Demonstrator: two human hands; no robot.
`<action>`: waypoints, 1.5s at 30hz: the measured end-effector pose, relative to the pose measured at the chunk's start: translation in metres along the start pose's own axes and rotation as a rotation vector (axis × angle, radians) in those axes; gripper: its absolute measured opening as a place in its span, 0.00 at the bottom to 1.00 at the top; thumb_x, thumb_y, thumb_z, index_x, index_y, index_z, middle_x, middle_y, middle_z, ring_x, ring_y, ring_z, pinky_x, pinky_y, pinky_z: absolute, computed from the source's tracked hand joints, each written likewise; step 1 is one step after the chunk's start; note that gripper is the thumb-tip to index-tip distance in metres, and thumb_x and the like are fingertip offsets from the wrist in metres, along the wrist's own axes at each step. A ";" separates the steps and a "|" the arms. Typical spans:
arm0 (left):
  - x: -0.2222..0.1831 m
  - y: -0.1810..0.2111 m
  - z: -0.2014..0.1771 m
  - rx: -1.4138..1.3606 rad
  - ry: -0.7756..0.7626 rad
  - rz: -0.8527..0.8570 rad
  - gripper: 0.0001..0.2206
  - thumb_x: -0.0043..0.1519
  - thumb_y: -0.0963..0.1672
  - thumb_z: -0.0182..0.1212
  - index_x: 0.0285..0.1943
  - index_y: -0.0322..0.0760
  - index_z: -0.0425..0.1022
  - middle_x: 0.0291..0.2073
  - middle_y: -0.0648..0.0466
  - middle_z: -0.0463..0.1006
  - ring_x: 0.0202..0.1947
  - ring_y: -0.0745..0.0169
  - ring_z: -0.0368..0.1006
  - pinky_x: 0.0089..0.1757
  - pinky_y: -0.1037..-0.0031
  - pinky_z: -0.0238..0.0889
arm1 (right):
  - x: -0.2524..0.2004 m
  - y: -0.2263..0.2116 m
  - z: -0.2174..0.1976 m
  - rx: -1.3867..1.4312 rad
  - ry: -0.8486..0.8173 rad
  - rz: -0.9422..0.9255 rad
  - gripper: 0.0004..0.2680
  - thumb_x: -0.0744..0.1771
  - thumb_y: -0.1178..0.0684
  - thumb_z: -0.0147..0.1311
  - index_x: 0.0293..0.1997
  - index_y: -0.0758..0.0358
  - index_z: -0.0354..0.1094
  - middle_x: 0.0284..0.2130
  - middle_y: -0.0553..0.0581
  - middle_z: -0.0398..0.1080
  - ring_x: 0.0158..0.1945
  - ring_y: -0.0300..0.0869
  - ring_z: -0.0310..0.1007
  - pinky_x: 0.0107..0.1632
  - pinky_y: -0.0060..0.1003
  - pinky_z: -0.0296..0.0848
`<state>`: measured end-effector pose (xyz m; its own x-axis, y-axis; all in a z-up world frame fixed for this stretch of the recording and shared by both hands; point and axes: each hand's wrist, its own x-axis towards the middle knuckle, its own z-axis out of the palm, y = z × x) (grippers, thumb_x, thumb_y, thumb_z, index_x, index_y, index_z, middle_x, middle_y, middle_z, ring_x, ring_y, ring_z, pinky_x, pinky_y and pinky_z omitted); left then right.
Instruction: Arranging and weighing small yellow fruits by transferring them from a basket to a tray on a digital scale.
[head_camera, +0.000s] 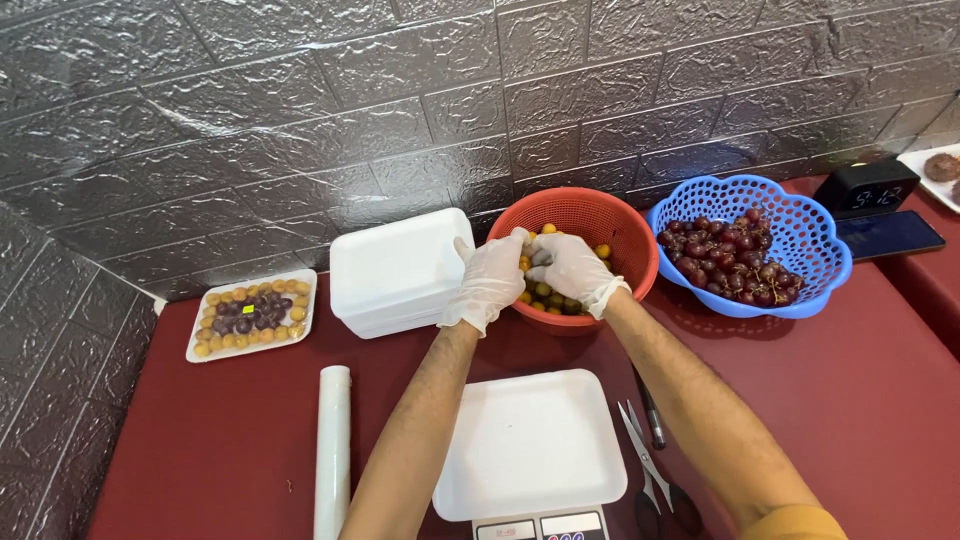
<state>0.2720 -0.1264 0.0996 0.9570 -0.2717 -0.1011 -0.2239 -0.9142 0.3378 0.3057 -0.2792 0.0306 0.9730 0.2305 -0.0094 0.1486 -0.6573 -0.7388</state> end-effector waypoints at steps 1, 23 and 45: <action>-0.004 0.002 -0.003 -0.001 0.000 -0.002 0.20 0.62 0.38 0.59 0.63 0.49 0.67 0.53 0.54 0.81 0.60 0.48 0.73 0.66 0.31 0.24 | -0.008 -0.009 -0.007 0.000 -0.002 -0.001 0.13 0.61 0.55 0.64 0.49 0.56 0.75 0.43 0.56 0.80 0.54 0.50 0.77 0.56 0.47 0.76; -0.119 0.029 0.054 -0.082 0.270 0.238 0.18 0.60 0.45 0.65 0.57 0.58 0.66 0.50 0.63 0.77 0.52 0.62 0.77 0.67 0.35 0.31 | -0.183 -0.069 -0.035 -0.014 0.070 -0.001 0.12 0.64 0.57 0.63 0.52 0.53 0.76 0.39 0.54 0.80 0.48 0.45 0.79 0.52 0.44 0.77; -0.167 -0.026 0.115 -0.197 0.214 0.232 0.19 0.57 0.42 0.66 0.56 0.52 0.67 0.41 0.59 0.80 0.46 0.57 0.78 0.51 0.62 0.62 | -0.209 -0.046 0.040 -0.532 -0.014 -0.088 0.05 0.65 0.47 0.60 0.43 0.43 0.73 0.62 0.43 0.63 0.69 0.49 0.59 0.67 0.52 0.62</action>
<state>0.0973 -0.0916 0.0004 0.9066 -0.3768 0.1900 -0.4194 -0.7548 0.5044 0.0882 -0.2684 0.0390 0.9510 0.3081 0.0256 0.3017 -0.9070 -0.2939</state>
